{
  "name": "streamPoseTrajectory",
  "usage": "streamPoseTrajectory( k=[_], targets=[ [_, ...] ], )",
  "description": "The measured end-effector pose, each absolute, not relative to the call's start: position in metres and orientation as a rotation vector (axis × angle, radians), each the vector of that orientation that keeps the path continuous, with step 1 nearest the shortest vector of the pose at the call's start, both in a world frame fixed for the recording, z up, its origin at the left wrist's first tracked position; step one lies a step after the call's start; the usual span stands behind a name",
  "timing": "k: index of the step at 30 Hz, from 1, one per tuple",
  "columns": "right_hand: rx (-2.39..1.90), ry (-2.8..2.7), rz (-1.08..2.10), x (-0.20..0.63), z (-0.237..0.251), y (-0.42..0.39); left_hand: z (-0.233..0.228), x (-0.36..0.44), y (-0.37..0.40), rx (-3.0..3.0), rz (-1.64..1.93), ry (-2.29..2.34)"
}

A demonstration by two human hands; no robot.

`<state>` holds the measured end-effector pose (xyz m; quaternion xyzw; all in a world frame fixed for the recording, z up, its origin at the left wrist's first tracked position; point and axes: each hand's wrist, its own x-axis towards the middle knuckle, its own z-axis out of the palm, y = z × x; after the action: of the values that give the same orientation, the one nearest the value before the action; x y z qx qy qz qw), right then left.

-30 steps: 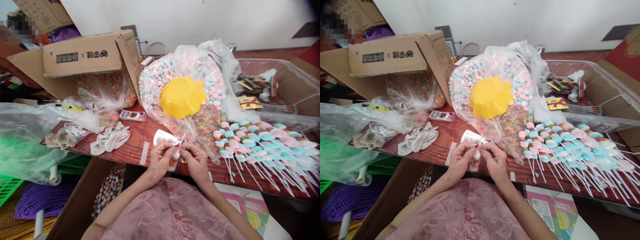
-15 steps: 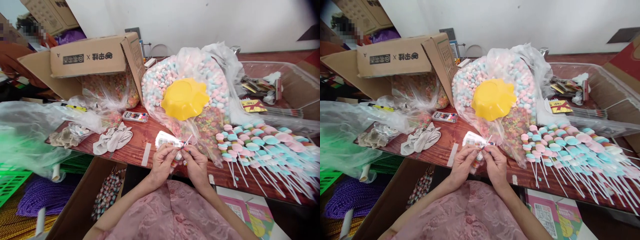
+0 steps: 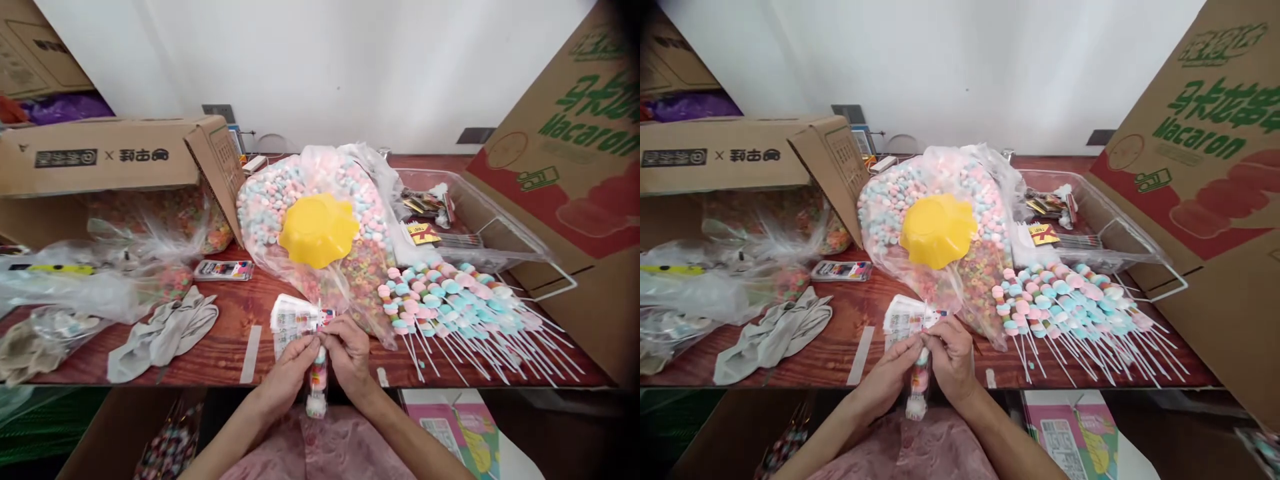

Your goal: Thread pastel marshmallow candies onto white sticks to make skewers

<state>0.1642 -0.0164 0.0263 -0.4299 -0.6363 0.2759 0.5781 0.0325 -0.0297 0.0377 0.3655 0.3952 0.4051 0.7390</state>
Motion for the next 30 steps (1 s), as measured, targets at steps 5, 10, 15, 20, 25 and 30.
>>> streamPoseTrajectory(
  k=[5, 10, 15, 20, 25, 30],
  targets=[
    [-1.064, -1.465, 0.676, 0.17, 0.029, -0.011, 0.049, 0.023, -0.017, 0.887, 0.723, 0.882],
    [-0.887, -2.066, 0.169, 0.198, 0.041, -0.015, 0.051, 0.007, -0.015, 0.842, 0.515, 0.82],
    [-0.654, -2.394, 0.108, 0.208, 0.04, -0.033, 0.046, -0.009, -0.019, 0.89, 0.093, 0.662],
    [-0.828, -2.39, 0.216, 0.196, 0.036, -0.05, 0.061, -0.014, -0.025, 1.382, -0.07, 0.782],
    [-1.125, -1.849, 1.092, 0.178, 0.027, -0.055, 0.071, -0.016, -0.042, 2.567, 0.18, 1.014],
    [-1.202, -1.538, 1.44, 0.179, 0.021, -0.05, 0.051, -0.017, -0.047, 2.886, 0.568, 1.128]
  ],
)
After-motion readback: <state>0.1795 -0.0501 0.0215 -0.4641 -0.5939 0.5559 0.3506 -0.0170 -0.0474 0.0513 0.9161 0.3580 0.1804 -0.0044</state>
